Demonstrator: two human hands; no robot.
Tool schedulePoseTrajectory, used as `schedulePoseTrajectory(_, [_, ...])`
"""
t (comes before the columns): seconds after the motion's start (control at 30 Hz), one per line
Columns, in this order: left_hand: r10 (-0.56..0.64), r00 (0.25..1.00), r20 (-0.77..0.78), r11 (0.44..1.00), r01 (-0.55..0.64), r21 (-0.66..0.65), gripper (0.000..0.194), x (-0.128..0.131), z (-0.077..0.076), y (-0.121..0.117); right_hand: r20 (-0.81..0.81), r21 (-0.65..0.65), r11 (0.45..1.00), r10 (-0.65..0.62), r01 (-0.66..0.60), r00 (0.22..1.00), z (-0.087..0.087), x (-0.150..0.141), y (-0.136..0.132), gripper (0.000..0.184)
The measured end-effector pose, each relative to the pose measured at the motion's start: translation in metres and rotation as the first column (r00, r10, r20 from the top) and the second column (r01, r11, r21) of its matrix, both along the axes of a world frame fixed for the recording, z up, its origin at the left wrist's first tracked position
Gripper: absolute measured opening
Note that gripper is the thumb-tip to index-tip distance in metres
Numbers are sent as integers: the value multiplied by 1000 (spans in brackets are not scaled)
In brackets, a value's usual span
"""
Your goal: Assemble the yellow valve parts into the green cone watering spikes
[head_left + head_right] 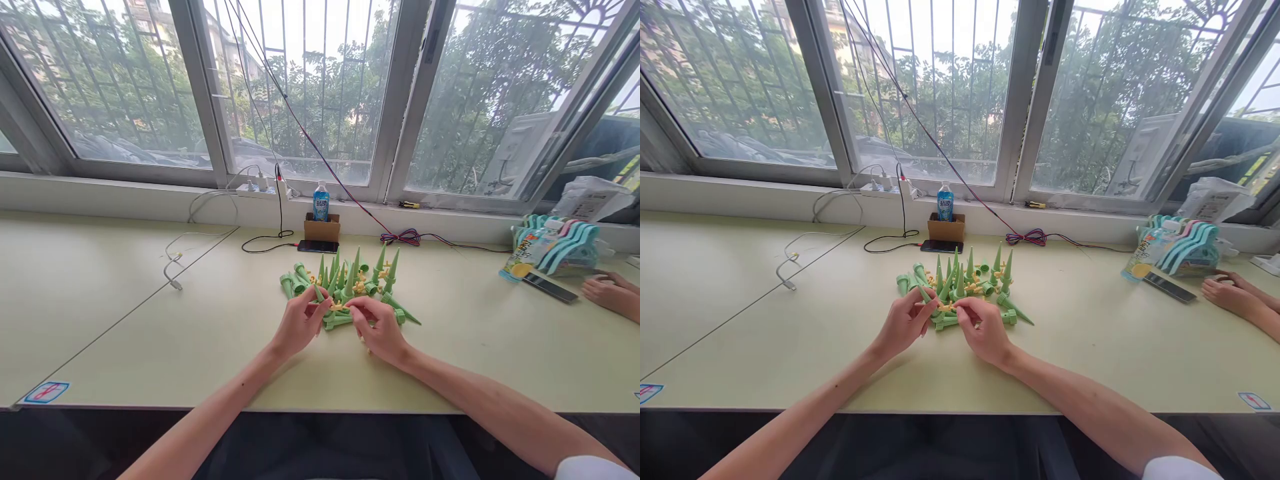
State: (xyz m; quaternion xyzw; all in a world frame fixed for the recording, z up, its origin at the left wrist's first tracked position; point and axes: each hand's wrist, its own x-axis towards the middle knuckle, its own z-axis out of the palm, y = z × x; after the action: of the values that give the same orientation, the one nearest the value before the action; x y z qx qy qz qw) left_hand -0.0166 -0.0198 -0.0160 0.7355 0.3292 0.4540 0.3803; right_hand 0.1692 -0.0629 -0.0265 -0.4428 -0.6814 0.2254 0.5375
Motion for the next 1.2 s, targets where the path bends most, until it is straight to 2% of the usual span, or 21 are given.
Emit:
schedulePoseTrajectory(0.53, [-51, 998, -33, 999, 51, 3, 23, 1, -3, 0, 43, -38, 994, 106, -104, 993, -3, 1, 2, 20])
schedulePoseTrajectory(0.9, [-50, 997, -63, 999, 50, 2, 23, 0, -3, 0, 56, -84, 989, 130, -125, 990, -3, 1, 2, 20])
schedulePoseTrajectory(1.2, [-38, 990, -135, 992, 54, 113, 20, 0, -1, -4, 100, -85, 989, 131, -123, 986, -3, 1, 5, 23])
